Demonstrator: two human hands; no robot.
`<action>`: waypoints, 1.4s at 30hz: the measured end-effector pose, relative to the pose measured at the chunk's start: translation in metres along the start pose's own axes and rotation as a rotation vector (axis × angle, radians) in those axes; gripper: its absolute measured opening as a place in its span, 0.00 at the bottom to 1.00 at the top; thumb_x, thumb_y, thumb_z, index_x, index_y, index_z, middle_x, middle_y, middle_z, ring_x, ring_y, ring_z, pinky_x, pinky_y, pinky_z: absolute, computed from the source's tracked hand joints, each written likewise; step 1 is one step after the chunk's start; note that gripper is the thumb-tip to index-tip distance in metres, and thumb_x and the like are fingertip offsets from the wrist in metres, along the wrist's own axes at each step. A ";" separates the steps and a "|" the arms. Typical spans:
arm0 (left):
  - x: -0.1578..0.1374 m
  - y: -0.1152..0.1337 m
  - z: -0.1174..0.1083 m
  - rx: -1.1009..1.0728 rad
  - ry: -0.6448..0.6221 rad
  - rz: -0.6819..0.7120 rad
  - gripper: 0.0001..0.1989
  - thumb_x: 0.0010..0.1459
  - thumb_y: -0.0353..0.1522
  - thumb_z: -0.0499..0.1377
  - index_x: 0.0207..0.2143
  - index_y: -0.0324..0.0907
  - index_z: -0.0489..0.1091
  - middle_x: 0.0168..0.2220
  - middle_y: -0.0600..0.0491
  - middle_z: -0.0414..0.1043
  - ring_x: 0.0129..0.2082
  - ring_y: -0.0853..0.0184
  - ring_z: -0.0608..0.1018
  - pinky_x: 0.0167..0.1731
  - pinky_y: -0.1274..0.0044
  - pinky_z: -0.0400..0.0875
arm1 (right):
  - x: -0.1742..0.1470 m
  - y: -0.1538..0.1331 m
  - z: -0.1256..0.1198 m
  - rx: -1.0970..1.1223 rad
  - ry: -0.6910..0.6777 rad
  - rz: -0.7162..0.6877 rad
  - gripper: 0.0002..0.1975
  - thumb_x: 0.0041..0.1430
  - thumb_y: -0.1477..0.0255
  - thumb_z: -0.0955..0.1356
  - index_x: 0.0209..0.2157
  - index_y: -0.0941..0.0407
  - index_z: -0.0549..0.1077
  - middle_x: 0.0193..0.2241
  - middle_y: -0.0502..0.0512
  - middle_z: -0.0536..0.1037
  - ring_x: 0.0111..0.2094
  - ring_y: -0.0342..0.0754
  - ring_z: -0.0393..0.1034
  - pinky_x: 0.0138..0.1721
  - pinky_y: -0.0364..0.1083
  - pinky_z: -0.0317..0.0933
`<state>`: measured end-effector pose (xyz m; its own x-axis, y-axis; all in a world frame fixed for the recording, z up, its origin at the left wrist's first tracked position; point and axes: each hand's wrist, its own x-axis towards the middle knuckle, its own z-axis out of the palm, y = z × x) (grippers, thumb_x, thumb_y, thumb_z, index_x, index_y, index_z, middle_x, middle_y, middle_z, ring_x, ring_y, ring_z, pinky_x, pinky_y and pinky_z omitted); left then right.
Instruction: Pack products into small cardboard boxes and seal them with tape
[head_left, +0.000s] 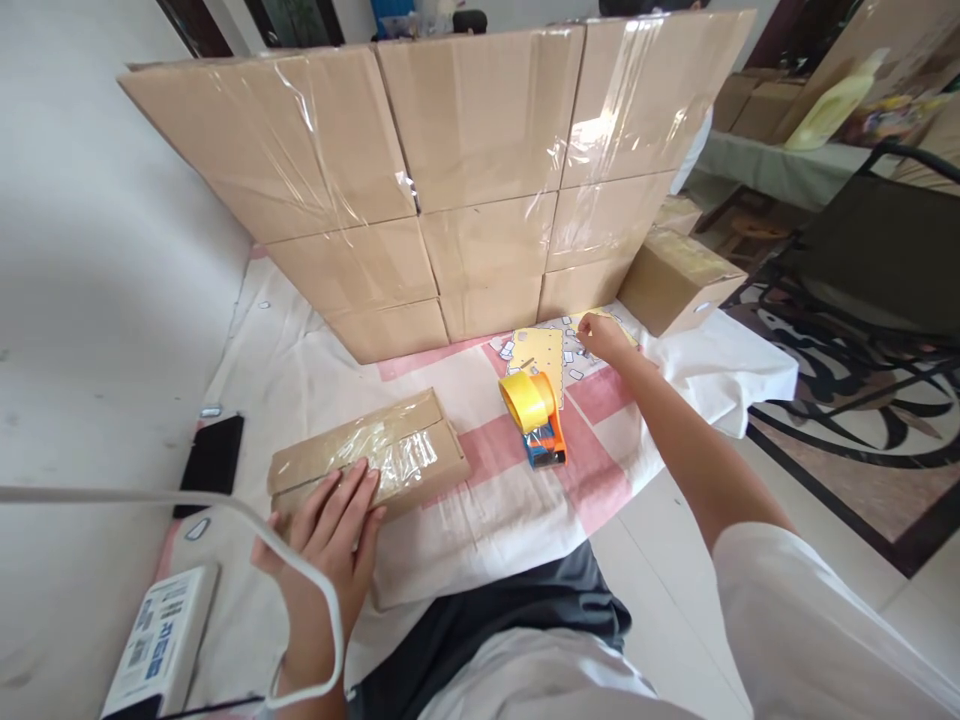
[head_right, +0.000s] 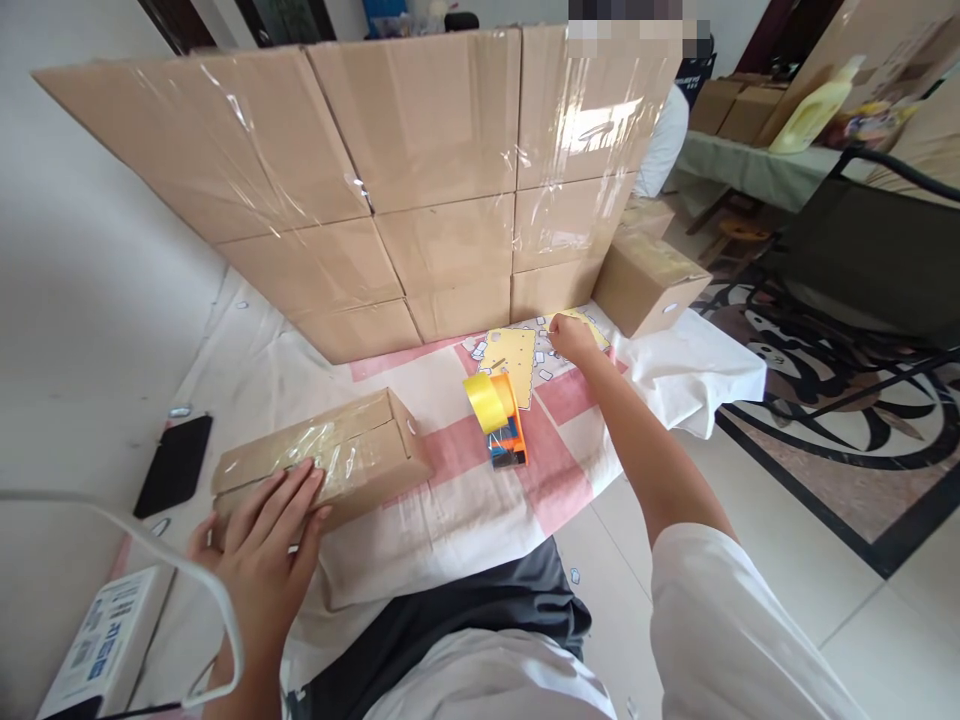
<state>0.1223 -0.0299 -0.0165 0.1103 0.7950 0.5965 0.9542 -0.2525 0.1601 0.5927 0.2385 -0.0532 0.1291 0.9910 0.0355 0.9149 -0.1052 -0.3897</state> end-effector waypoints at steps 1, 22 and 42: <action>0.000 -0.001 0.000 -0.001 -0.006 0.000 0.25 0.67 0.34 0.59 0.65 0.60 0.66 0.61 0.55 0.74 0.59 0.51 0.76 0.66 0.55 0.48 | -0.004 0.001 -0.001 0.020 0.007 0.008 0.11 0.61 0.76 0.67 0.44 0.61 0.77 0.41 0.62 0.80 0.39 0.50 0.69 0.43 0.46 0.61; -0.004 -0.017 -0.002 0.022 -0.005 0.128 0.26 0.67 0.32 0.60 0.66 0.53 0.66 0.61 0.50 0.74 0.60 0.52 0.76 0.65 0.57 0.50 | -0.082 -0.023 -0.027 0.363 0.224 0.060 0.13 0.70 0.68 0.61 0.41 0.58 0.76 0.36 0.58 0.82 0.32 0.47 0.72 0.37 0.45 0.63; -0.011 -0.048 -0.011 -0.176 0.076 0.262 0.22 0.57 0.39 0.60 0.54 0.50 0.77 0.55 0.52 0.80 0.57 0.53 0.78 0.60 0.59 0.61 | -0.222 -0.161 0.056 0.282 0.035 -1.033 0.17 0.80 0.68 0.51 0.48 0.58 0.67 0.31 0.50 0.72 0.34 0.42 0.68 0.36 0.42 0.53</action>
<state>0.0719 -0.0323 -0.0226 0.3185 0.6487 0.6912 0.8326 -0.5401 0.1232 0.3953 0.0399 -0.0503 -0.6425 0.5854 0.4945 0.4660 0.8108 -0.3543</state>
